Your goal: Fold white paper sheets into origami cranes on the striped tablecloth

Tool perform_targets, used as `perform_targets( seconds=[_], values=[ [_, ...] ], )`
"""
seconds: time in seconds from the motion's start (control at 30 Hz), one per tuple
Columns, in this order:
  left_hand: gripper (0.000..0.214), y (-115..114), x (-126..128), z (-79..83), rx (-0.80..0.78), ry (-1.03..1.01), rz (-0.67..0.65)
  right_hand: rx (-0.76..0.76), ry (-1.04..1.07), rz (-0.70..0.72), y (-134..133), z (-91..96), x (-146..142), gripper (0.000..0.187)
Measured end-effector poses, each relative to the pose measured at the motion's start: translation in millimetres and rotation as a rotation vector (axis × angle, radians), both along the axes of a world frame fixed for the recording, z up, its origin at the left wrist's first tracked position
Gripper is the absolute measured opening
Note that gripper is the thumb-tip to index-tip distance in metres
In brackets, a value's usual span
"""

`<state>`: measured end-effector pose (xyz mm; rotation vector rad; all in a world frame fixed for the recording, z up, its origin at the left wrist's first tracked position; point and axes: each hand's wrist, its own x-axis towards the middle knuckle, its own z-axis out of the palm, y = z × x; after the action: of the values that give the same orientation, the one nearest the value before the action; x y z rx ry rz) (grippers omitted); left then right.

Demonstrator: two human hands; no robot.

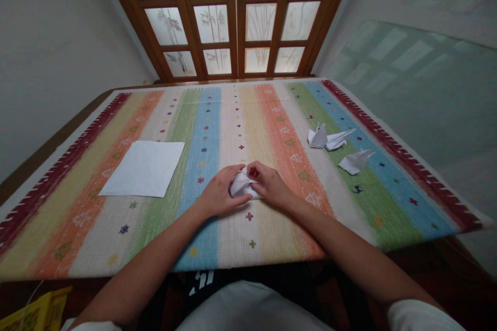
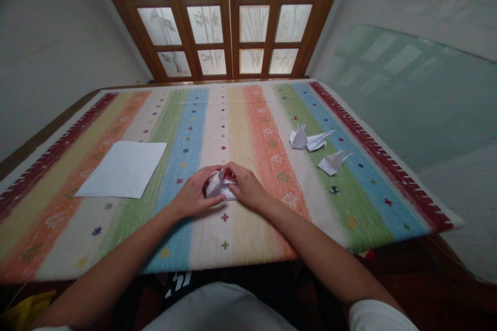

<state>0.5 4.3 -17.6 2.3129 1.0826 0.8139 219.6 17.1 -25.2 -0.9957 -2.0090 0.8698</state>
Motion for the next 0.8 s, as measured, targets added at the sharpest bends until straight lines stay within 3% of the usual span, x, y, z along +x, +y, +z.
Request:
perform_targets(
  seconds=[0.13,0.3,0.43,0.57,0.7,0.8],
  values=[
    [0.078,4,-11,0.3,-0.090,0.010,-0.023,0.010,-0.034,0.021,-1,3.0,3,0.036],
    [0.086,3,-15,7.1,-0.203,0.006,-0.075,0.046,-0.063,0.032,-2,4.1,7,0.057],
    [0.088,1,-15,8.4,-0.278,-0.011,-0.096,-0.060,-0.063,-0.005,-3,6.6,8,0.068],
    [0.084,1,-12,6.6,-0.253,-0.011,-0.069,-0.165,-0.077,-0.018,-5,9.8,7,0.082],
    [0.080,3,-8,4.5,-0.179,0.012,-0.030,-0.115,-0.087,-0.148,-4,5.4,5,0.083],
    [0.077,3,-7,3.6,-0.178,-0.003,-0.027,-0.083,-0.081,-0.175,-2,0.6,3,0.073]
  ],
)
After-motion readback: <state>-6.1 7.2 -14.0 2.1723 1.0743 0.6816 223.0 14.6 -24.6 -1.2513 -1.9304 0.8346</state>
